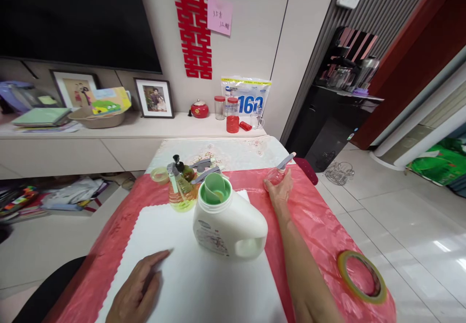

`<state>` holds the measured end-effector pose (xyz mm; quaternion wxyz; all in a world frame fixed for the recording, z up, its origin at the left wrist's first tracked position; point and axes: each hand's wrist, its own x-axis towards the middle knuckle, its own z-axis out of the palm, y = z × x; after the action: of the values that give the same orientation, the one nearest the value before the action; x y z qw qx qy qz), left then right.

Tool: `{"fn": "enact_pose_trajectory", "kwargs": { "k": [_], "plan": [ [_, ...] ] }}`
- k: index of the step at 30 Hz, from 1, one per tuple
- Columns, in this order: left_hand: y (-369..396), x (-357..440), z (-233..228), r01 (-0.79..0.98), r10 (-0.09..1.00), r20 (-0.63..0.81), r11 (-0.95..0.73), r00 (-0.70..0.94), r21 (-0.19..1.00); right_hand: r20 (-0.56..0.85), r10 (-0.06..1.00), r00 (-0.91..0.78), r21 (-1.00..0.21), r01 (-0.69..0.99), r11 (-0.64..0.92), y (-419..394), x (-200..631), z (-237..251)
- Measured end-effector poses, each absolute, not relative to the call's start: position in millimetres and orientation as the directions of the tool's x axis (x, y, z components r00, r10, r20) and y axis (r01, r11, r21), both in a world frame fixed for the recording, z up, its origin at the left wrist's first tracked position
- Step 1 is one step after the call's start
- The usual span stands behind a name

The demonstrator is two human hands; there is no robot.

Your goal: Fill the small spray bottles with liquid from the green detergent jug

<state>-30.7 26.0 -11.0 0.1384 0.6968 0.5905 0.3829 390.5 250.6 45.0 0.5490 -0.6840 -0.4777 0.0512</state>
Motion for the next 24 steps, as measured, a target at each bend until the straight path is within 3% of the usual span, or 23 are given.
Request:
{"fn": "enact_pose_trajectory", "kwargs": {
  "k": [5,24],
  "plan": [
    [26.2,-27.4,-2.0,0.731,0.920,0.391,-0.267,0.000,0.628,0.415,0.688,0.595,-0.789,0.612,-0.054,255.8,384.2,40.5],
    [25.7,-19.7,9.2,0.754,0.896,0.444,-0.301,0.014,0.584,0.329,0.704,0.630,-0.775,0.606,-0.181,254.2,377.5,49.8]
  ]
}}
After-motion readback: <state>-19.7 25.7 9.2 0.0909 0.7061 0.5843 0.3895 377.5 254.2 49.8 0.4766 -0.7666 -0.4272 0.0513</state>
